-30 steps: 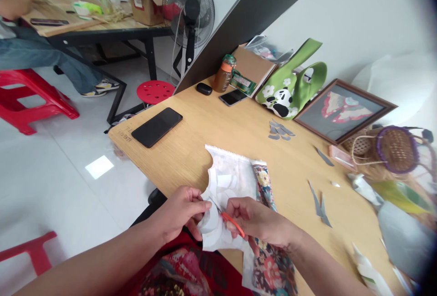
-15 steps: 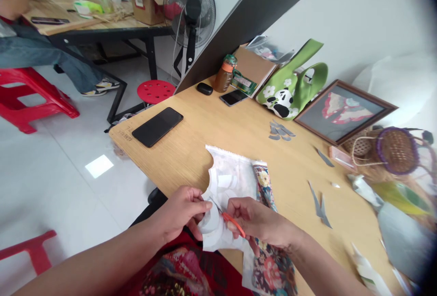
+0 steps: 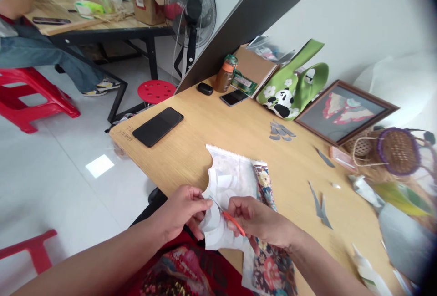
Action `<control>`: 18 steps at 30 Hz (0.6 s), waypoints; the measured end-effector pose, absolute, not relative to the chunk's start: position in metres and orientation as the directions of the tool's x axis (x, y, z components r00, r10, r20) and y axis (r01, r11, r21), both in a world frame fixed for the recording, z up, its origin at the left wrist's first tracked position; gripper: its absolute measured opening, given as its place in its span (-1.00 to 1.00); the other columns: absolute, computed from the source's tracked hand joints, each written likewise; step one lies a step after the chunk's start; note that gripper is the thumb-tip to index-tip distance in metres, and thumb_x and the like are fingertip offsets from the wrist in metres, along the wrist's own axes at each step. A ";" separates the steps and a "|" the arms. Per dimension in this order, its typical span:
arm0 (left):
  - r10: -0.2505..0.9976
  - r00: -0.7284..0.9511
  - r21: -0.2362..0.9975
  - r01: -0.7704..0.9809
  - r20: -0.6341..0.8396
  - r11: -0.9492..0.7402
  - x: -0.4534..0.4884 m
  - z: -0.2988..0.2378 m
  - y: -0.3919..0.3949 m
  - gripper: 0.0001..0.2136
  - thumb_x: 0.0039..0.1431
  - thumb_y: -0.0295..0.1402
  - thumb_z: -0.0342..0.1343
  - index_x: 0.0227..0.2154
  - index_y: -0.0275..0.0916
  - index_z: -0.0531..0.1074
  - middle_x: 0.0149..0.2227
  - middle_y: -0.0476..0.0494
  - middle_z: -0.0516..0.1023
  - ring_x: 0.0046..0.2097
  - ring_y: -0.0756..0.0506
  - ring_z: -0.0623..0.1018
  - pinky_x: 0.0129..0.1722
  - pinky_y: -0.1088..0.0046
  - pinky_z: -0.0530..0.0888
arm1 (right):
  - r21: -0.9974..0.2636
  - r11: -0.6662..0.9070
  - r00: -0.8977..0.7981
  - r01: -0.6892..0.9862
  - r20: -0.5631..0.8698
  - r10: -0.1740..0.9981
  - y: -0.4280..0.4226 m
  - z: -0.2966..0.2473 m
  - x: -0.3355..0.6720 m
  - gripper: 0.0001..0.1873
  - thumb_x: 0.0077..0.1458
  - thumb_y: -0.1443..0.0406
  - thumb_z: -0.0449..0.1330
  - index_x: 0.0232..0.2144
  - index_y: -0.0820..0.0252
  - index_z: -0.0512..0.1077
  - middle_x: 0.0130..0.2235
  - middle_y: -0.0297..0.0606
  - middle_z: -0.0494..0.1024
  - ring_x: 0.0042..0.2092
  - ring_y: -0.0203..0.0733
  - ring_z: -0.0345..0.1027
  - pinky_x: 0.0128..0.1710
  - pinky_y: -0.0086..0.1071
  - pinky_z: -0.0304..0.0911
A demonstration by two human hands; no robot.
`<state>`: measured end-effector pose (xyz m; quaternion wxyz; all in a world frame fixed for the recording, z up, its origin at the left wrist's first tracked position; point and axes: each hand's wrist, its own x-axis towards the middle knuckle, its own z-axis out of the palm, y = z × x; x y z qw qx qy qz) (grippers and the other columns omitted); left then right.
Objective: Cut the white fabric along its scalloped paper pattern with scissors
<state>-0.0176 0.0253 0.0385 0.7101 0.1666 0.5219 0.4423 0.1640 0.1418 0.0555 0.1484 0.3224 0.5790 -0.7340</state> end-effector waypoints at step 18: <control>0.804 0.054 0.700 -0.459 -0.592 0.547 -0.017 0.037 0.026 -0.58 -0.22 -0.06 0.35 -0.50 -0.34 0.42 -0.54 -0.17 0.53 -0.57 -0.02 0.48 -0.73 0.56 0.39 | -0.747 -0.292 -0.756 0.597 -0.646 0.108 0.146 0.056 0.159 -0.53 -0.07 0.04 0.37 -0.43 0.23 0.25 -0.53 -0.44 0.40 -0.63 -0.51 0.20 -0.78 -0.67 0.21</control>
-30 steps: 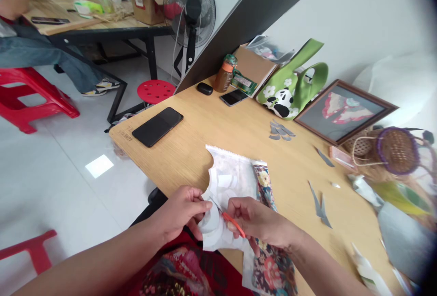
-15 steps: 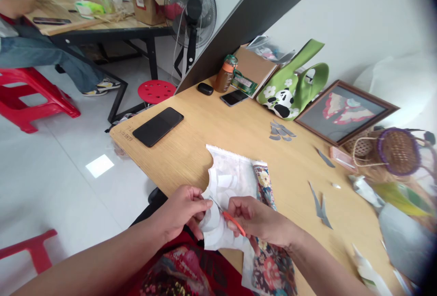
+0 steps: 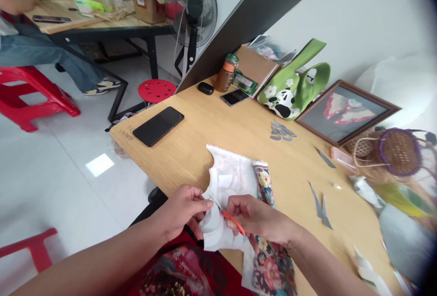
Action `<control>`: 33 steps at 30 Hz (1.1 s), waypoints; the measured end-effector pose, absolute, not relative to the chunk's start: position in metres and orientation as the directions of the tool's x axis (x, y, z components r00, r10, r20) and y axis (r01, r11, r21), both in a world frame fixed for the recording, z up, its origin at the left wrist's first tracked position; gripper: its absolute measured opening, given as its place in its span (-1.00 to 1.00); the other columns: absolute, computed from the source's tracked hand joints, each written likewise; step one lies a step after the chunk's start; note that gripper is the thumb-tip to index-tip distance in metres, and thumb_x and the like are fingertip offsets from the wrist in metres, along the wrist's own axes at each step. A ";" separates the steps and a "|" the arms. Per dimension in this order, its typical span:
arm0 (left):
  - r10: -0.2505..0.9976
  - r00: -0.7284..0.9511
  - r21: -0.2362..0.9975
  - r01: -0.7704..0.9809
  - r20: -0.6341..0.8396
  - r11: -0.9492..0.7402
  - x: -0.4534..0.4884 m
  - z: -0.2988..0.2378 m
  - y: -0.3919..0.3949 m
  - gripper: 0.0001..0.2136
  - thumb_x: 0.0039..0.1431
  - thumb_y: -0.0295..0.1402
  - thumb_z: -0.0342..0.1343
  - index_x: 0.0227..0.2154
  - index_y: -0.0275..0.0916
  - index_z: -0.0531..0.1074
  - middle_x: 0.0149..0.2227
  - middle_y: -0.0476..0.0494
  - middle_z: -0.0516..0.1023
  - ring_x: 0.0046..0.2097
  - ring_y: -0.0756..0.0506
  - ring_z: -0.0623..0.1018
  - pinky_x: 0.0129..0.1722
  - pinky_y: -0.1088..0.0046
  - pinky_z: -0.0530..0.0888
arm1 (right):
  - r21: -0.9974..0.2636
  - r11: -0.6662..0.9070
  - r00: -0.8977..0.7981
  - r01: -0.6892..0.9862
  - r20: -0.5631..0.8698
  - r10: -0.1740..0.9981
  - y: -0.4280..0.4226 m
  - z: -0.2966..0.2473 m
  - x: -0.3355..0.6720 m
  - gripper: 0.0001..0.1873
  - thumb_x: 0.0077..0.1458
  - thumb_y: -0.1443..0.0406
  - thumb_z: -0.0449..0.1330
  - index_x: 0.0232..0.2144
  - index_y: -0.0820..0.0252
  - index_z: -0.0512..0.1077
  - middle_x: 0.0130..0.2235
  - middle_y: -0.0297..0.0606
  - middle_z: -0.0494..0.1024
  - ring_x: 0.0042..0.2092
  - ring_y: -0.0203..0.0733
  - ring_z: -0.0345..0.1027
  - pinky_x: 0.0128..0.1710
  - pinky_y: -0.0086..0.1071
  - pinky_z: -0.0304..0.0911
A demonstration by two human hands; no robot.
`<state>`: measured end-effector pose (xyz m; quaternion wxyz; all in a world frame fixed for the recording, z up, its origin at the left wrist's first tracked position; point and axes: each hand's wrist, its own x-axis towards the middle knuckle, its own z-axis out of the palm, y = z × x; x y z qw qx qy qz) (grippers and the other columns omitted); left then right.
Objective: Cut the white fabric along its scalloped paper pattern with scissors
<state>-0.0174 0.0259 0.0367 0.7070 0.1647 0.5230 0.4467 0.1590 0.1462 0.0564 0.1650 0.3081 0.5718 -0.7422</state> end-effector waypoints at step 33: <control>0.812 0.036 0.711 -0.461 -0.583 0.531 -0.017 0.035 0.025 -0.66 -0.17 -0.12 0.32 -0.53 -0.33 0.43 -0.58 -0.13 0.50 -0.59 -0.01 0.45 -0.73 0.56 0.40 | -0.775 -0.237 -0.778 0.586 -0.620 0.105 0.152 0.058 0.157 -0.57 -0.03 0.06 0.36 -0.43 0.25 0.28 -0.54 -0.44 0.37 -0.60 -0.50 0.19 -0.76 -0.66 0.22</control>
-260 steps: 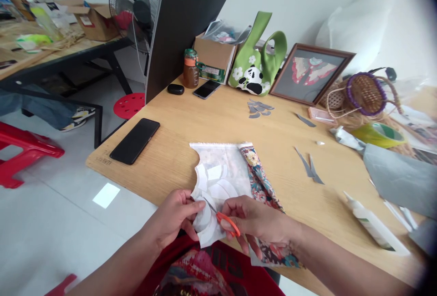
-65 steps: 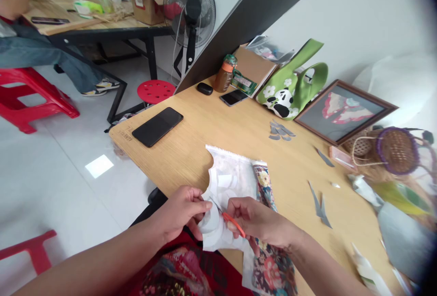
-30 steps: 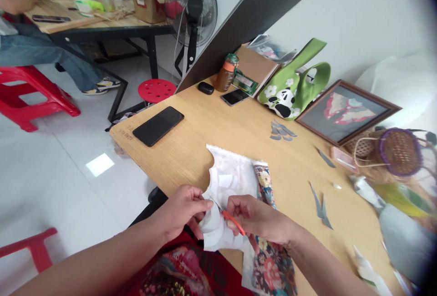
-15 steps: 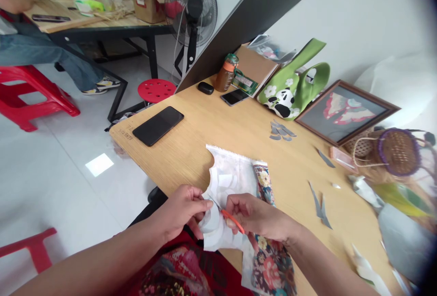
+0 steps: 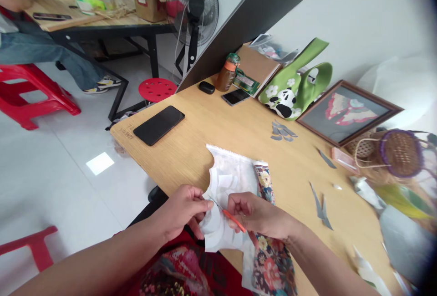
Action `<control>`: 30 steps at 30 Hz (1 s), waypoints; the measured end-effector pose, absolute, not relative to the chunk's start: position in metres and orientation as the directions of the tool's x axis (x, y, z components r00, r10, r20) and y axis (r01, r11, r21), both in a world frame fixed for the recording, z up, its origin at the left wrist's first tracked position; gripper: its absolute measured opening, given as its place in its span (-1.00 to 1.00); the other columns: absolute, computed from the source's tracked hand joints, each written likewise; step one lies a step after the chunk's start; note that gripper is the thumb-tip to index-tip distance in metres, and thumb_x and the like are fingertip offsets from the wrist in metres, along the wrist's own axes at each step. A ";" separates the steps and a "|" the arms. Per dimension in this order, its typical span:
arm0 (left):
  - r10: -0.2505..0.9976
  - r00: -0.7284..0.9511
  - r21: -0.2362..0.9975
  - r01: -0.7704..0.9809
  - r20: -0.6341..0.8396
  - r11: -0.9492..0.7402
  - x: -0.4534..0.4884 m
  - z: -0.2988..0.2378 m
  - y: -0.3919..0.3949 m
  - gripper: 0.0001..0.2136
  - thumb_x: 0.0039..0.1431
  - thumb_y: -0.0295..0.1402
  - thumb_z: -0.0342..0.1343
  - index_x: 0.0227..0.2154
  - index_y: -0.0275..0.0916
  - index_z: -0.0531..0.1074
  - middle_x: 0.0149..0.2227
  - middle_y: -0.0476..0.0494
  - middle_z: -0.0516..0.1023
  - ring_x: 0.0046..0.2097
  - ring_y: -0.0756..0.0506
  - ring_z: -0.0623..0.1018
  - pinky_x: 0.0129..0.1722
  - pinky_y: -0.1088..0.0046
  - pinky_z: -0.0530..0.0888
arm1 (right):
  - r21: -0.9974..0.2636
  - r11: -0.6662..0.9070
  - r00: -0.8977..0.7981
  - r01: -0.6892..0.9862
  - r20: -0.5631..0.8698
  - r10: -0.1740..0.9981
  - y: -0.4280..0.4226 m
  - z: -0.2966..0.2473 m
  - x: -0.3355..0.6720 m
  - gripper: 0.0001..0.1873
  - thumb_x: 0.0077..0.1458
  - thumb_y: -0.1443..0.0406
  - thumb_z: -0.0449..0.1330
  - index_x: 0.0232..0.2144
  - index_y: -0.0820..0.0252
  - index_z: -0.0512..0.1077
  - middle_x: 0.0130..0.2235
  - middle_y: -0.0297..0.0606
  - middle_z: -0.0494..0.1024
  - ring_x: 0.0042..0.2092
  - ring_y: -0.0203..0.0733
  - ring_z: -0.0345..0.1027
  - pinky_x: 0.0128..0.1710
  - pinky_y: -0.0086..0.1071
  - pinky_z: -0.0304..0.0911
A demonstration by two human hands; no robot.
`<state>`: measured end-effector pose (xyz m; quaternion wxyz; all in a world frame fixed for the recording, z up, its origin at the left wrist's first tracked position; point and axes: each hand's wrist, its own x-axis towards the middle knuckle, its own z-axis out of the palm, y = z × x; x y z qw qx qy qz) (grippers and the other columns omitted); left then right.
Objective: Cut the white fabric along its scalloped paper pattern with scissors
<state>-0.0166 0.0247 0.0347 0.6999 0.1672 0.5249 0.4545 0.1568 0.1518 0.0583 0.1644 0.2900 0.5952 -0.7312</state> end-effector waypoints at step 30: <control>0.816 0.060 0.712 -0.454 -0.575 0.536 -0.018 0.038 0.026 -0.69 -0.16 -0.15 0.29 -0.52 -0.35 0.44 -0.56 -0.14 0.52 -0.58 -0.01 0.46 -0.71 0.55 0.40 | -0.808 -0.130 -0.815 0.574 -0.580 0.005 0.168 0.059 0.146 -0.64 -0.01 0.12 0.34 -0.43 0.26 0.32 -0.49 -0.38 0.41 -0.56 -0.45 0.24 -0.69 -0.59 0.29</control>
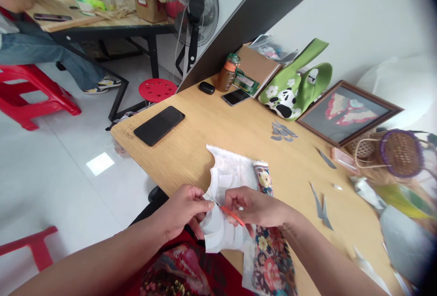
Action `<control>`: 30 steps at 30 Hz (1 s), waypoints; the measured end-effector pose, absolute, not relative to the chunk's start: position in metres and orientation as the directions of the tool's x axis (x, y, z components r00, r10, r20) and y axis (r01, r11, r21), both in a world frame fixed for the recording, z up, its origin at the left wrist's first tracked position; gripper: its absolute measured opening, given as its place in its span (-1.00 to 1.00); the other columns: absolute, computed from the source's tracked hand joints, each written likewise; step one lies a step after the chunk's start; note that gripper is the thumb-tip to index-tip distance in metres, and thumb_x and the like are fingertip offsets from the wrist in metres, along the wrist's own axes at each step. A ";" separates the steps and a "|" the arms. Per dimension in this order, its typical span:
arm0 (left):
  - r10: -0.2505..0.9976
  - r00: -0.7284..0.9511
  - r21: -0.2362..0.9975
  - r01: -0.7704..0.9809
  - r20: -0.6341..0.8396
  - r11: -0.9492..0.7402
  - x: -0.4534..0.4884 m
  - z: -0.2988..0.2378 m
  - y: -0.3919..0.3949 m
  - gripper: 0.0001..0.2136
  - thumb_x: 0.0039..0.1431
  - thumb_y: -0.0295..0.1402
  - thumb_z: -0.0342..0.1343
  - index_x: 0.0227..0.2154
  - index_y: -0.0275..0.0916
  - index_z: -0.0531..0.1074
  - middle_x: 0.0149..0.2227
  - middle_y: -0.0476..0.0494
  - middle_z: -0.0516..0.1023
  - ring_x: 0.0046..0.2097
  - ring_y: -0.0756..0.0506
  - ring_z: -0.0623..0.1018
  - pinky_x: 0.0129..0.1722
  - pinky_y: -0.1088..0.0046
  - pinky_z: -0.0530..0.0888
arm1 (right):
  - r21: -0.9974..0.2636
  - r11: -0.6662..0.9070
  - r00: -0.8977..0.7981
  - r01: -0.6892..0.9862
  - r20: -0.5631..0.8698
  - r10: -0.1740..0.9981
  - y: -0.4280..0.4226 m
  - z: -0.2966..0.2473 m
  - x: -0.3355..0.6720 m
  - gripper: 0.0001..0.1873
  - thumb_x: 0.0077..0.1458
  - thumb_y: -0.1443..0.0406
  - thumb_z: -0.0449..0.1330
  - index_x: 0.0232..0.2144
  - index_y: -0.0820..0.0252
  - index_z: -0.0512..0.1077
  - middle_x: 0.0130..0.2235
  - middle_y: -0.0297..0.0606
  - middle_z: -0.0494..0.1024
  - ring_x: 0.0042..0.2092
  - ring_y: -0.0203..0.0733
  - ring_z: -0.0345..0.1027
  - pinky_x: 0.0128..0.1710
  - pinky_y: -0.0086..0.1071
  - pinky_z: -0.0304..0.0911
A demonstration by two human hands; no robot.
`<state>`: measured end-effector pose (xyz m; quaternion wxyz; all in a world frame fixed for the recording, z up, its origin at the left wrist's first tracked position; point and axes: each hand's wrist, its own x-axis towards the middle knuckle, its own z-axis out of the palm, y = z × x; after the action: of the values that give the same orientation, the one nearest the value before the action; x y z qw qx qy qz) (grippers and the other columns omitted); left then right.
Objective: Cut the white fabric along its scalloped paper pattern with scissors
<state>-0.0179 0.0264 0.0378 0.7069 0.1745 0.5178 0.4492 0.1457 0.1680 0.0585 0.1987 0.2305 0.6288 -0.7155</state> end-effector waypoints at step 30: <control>0.828 0.074 0.721 -0.453 -0.555 0.524 -0.018 0.037 0.025 -0.68 -0.14 -0.15 0.29 -0.46 -0.36 0.50 -0.56 -0.12 0.49 -0.57 0.00 0.43 -0.69 0.54 0.41 | -0.831 -0.075 -0.832 0.551 -0.554 0.028 0.167 0.062 0.134 -0.71 0.04 0.16 0.29 -0.47 0.23 0.32 -0.51 -0.39 0.40 -0.54 -0.45 0.21 -0.66 -0.59 0.23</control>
<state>-0.0183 0.0251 0.0366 0.7092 0.1843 0.5090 0.4516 0.1340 0.1669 0.0620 0.1870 0.2213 0.6539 -0.6989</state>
